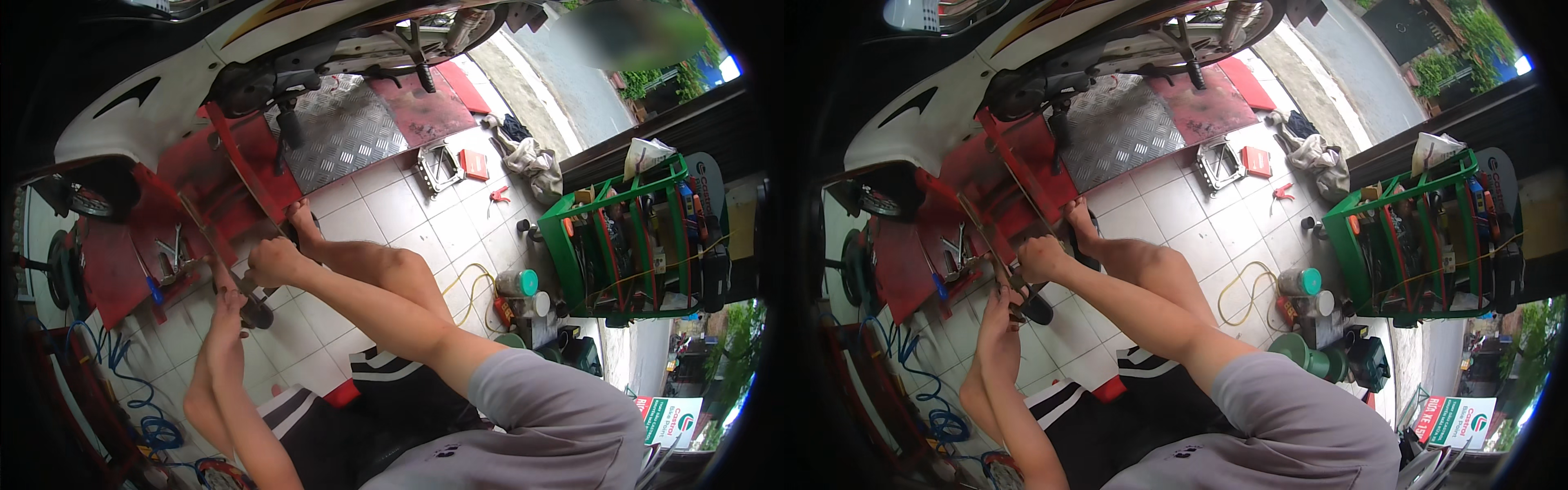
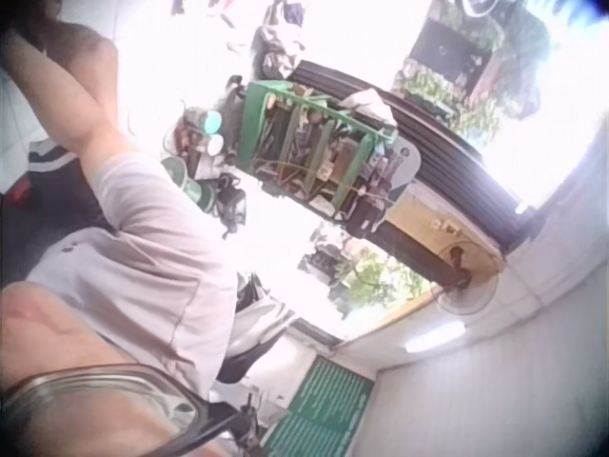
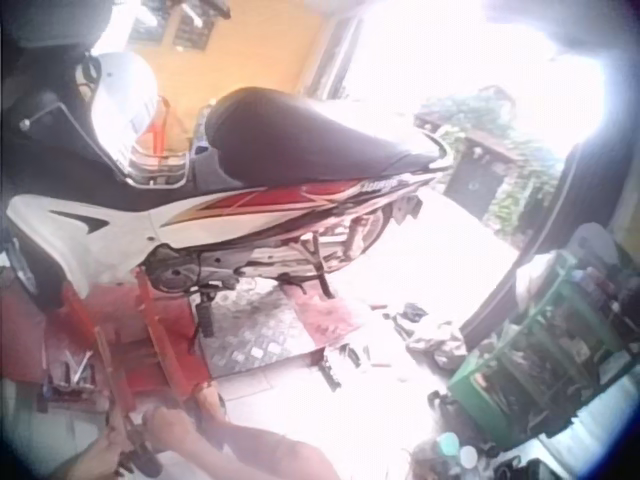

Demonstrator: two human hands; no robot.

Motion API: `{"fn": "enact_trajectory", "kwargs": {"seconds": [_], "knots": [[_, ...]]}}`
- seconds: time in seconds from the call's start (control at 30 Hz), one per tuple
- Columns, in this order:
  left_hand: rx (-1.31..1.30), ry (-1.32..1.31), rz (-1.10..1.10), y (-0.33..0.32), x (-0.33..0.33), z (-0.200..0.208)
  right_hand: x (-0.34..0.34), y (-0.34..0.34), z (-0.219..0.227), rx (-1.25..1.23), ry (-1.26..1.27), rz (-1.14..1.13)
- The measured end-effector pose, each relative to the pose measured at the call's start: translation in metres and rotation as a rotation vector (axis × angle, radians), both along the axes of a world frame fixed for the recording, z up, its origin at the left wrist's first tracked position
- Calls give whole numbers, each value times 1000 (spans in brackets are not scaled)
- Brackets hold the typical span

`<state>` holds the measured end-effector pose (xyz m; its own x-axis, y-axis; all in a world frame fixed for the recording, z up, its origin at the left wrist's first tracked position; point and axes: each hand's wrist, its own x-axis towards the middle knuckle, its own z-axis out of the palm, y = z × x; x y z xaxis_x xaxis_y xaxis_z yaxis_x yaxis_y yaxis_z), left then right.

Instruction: The person sits on a low stool and works on the underside of a motorcycle, using a wrench to tighten bolts on a metal bracket. They then remove the bracket, clean it with a cloth, and reattach it to the motorcycle frame.

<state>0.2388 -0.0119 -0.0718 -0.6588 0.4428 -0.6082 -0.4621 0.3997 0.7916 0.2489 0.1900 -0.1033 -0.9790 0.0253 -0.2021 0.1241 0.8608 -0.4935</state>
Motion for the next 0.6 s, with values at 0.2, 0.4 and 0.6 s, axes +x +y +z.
{"fn": "enact_trajectory", "kwargs": {"seconds": [0.2, 0.4, 0.6], "knots": [[-9, -83, 66, 4, -2, 5, -2, 0, 14, -20, -136, 13], [-195, -182, 58, 14, 2, 26, -5, 7, 16, 13, -55, -1], [86, -153, 141, 9, 8, 30, -4, 7, 10, 51, 8, 19]]}}
